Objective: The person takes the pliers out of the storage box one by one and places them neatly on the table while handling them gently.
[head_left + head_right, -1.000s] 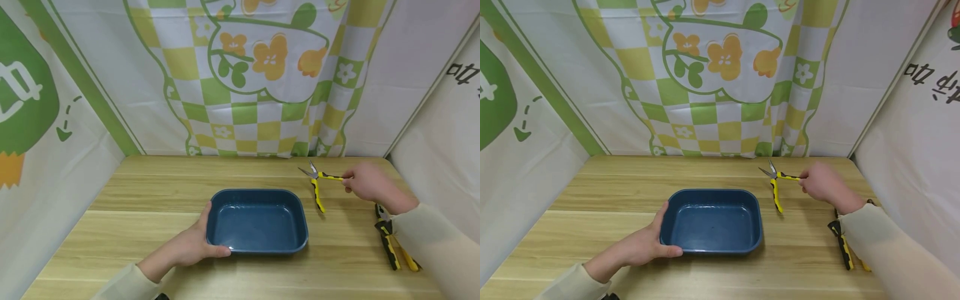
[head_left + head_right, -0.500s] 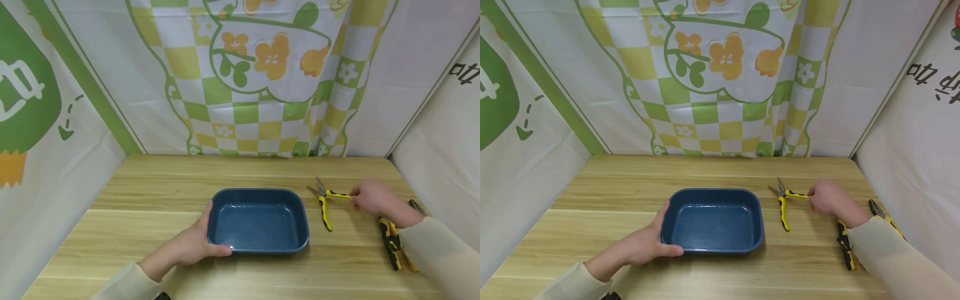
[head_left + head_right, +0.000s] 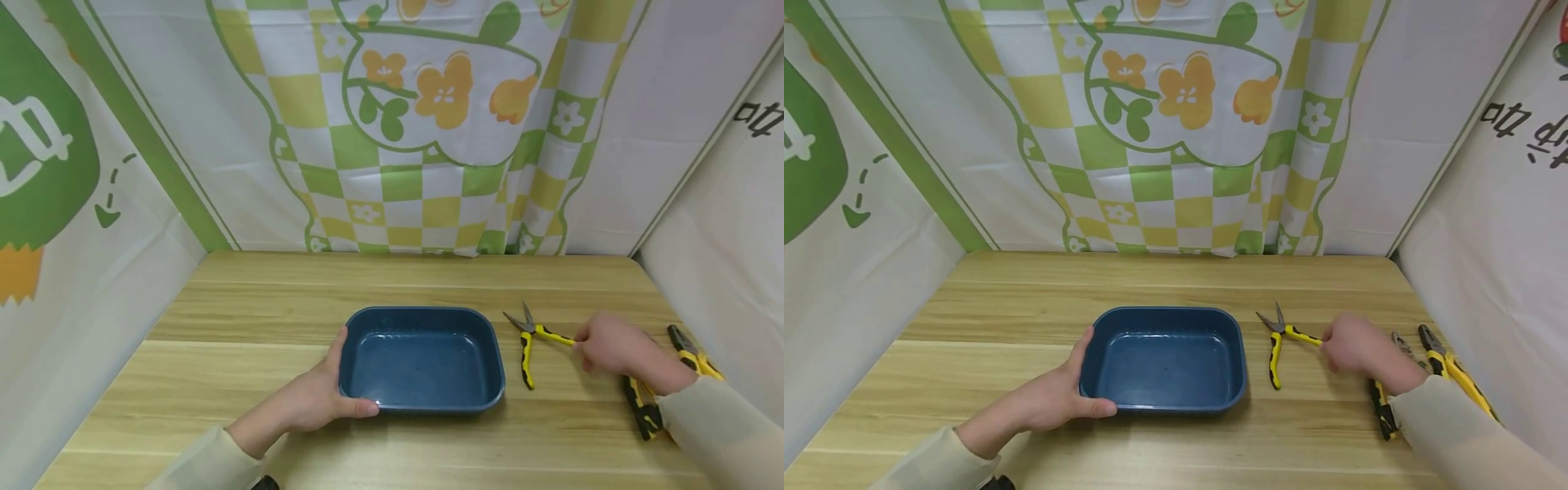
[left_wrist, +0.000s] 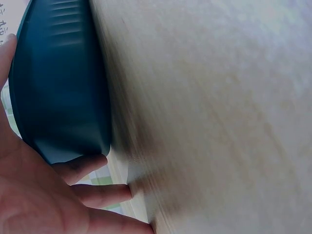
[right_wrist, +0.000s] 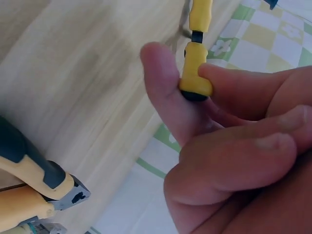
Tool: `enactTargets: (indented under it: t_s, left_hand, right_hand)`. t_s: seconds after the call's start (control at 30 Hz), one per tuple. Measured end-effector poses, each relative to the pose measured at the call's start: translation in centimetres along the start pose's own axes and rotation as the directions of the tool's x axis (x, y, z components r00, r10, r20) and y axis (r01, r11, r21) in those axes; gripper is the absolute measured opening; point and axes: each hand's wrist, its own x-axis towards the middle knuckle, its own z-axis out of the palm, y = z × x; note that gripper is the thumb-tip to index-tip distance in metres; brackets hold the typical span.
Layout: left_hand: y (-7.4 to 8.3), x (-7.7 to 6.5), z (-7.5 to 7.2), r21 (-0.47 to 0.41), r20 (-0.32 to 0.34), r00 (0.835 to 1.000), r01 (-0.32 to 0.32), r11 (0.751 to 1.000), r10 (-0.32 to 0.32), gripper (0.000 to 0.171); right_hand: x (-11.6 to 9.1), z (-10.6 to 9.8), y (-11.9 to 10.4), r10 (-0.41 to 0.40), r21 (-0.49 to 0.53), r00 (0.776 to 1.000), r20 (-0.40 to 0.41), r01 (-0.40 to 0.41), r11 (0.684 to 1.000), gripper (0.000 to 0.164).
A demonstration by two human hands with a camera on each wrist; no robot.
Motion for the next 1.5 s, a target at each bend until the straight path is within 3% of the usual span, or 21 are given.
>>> enactTargets:
  t_s: [0.27, 0.47, 0.73, 0.97, 1.1, 1.27, 1.5]
  left_hand:
    - [0.0, -0.1, 0.0, -0.016, -0.002, 1.000, -0.005, 1.000, 0.004, 0.140]
    - [0.0, -0.1, -0.1, -0.017, -0.002, 1.000, -0.014, 1.000, 0.014, 0.140]
    - [0.1, -0.1, -0.1, -0.009, 0.005, 1.000, -0.005, 1.000, 0.005, 0.140]
    - [0.2, -0.1, -0.1, -0.013, 0.006, 1.000, -0.002, 1.000, 0.002, 0.140]
    - [0.1, -0.1, -0.2, -0.017, 0.007, 1.000, -0.006, 1.000, 0.006, 0.140]
    - [0.1, -0.1, -0.2, -0.017, 0.010, 1.000, -0.005, 1.000, 0.005, 0.140]
    - [0.1, -0.1, -0.1, -0.017, 0.017, 1.000, 0.016, 1.000, -0.016, 0.140]
  right_hand:
    - [-0.3, 1.4, 0.1, 0.020, -0.005, 1.000, 0.010, -0.020, 1.000, 0.031]
    - [-0.4, 1.9, 0.2, 0.020, -0.071, 1.000, 0.012, -0.020, 0.997, 0.038]
    - [-0.8, 2.1, -0.9, 0.152, -0.201, 0.988, 0.007, -0.147, 0.968, 0.025]
    - [0.0, 2.2, -3.3, 0.213, -0.227, 0.976, 0.041, -0.199, 0.953, 0.065]
    - [0.5, 2.7, -4.7, 0.231, -0.217, 0.971, 0.063, -0.213, 0.953, 0.076]
    - [0.9, 3.4, -6.1, 0.293, -0.250, 0.951, 0.098, -0.261, 0.932, 0.075]
    - [1.6, 3.1, -6.8, 0.311, -0.273, 0.937, 0.160, -0.261, 0.926, 0.068]
